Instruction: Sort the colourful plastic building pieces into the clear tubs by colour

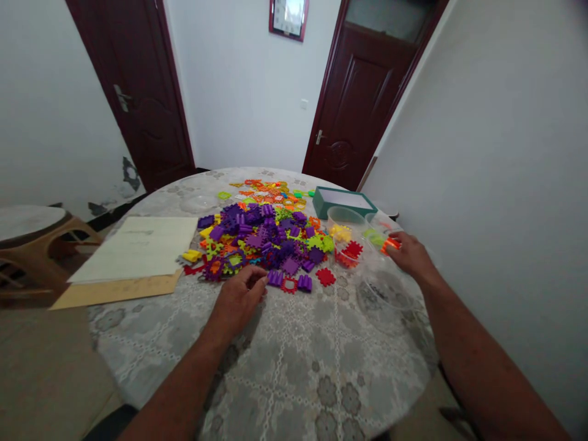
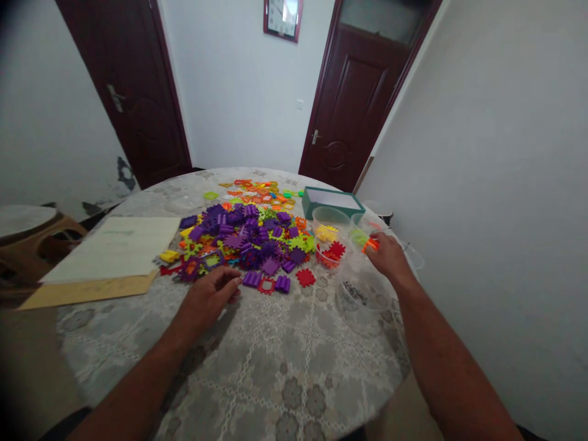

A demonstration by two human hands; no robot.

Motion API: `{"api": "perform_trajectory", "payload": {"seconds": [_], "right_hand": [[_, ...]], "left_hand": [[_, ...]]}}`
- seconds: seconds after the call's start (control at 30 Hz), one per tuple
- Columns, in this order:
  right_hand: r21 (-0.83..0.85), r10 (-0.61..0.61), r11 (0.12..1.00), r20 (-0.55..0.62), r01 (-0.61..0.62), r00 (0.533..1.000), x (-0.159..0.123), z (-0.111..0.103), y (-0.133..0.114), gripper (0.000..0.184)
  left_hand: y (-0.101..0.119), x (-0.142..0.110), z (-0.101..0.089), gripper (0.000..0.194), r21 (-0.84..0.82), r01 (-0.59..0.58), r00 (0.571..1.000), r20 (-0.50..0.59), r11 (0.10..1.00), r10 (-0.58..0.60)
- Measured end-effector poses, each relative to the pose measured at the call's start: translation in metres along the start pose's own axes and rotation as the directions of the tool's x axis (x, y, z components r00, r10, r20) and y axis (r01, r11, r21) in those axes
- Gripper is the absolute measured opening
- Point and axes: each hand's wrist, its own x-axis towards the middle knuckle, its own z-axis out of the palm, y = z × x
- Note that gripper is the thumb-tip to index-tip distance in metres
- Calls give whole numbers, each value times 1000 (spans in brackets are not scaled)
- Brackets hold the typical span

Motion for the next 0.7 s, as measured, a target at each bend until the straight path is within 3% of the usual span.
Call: {"api": "perform_trajectory", "payload": {"seconds": [0.13, 0.23, 0.33, 0.43, 0.5, 0.6, 0.63, 0.7], "right_hand": [[-36, 36, 999, 98, -32, 995, -1, 7, 8, 43], [-33, 40, 999, 68, -37, 997, -5, -1, 0, 40], [11, -22, 1000, -59, 23, 998, -18, -18, -23, 36], [129, -140, 979, -126, 156, 982, -47, -34, -65, 30], [238, -274, 931, -48, 277, 961, -70, -33, -97, 27], [356, -526, 816, 131, 455, 840, -100, -12, -138, 32], [346, -561, 807, 196, 479, 804, -106, -1, -147, 37], [247, -530, 847, 335, 471, 779, -113, 20, -160, 48]], "left_hand": [[-6, 1, 1, 26, 18, -17, 1000, 23, 1000, 17], [-6, 1, 1, 26, 28, -10, 1000, 30, 1000, 9], [-4, 1, 1, 26, 44, -5, 1000, 26, 999, 4], [-4, 1, 1, 26, 44, -9, 999, 35, 999, 8], [-7, 1, 2, 26, 75, -41, 999, 39, 996, 38], [-13, 1, 5, 26, 202, -205, 979, 56, 958, 198], [-16, 0, 7, 28, 246, -286, 958, 76, 926, 275], [-19, -1, 11, 35, 305, -434, 901, 144, 848, 409]]}}
